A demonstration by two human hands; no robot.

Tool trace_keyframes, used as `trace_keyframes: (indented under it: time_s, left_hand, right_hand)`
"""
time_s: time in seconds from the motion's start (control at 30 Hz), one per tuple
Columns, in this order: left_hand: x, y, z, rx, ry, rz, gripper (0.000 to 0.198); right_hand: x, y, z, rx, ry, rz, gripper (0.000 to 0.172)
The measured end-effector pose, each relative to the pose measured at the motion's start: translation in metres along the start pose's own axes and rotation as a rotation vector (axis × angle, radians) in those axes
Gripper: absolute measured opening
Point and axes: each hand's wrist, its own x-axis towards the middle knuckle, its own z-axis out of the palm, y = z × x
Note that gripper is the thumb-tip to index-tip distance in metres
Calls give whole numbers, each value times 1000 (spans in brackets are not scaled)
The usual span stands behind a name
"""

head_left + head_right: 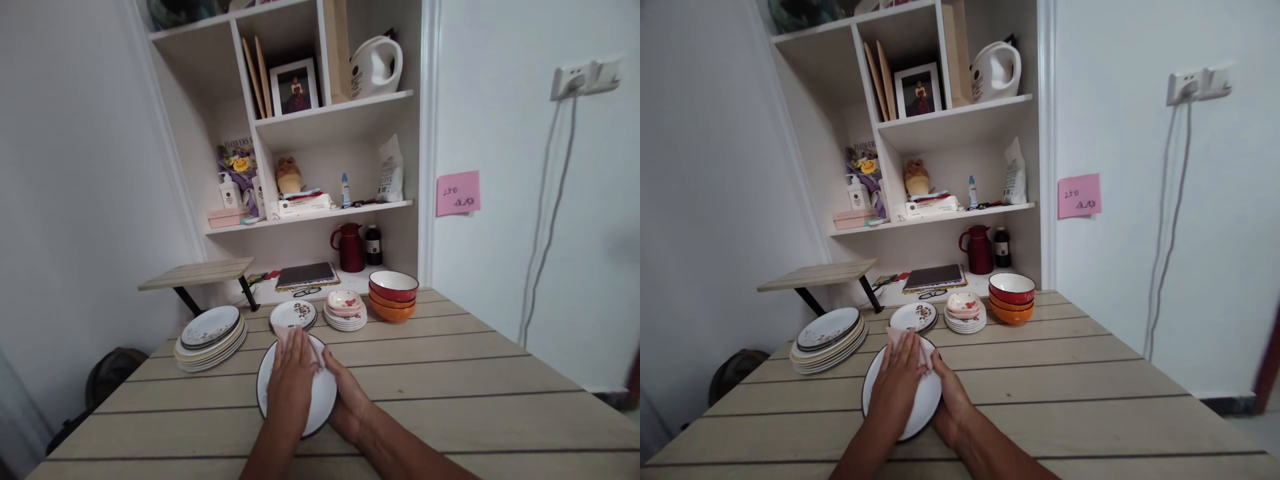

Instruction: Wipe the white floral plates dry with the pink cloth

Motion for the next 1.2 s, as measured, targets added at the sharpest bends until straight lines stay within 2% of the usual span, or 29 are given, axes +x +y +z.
trace_keyframes:
  time_s: [0.1, 0.2, 0.37, 0.5, 0.63, 0.83, 0.9, 1.03, 1.2]
  left_hand:
    - [-3, -10, -1, 228, 62, -23, 54]
    - [-22, -23, 5, 379, 83, -65, 49]
    - [-66, -40, 27, 532, 96, 14, 49]
    - [-80, -40, 36, 607, 130, 90, 55]
    - [-69, -31, 31, 579, 123, 142, 64]
    - [-32, -22, 19, 451, 28, 144, 69]
    - [-23, -22, 22, 418, 20, 116, 67]
    - [-17, -25, 34, 344, 86, -18, 62]
    - [-20, -29, 40, 233, 135, -22, 61]
  right_hand:
    - [2, 0, 0, -13, 61, -65, 58]
    - [3, -1, -2, -15, 121, -119, 58]
    - [6, -1, -7, 10, 194, -132, 58]
    - [5, -1, -8, 10, 206, -101, 58]
    - [2, -1, -7, 6, 192, -40, 58]
    - [1, -2, -6, -9, 108, -4, 56]
    - [3, -2, -5, -11, 130, -10, 54]
    - [6, -1, -8, -16, 147, -66, 51]
    - [7, 2, -12, -46, 150, -97, 49]
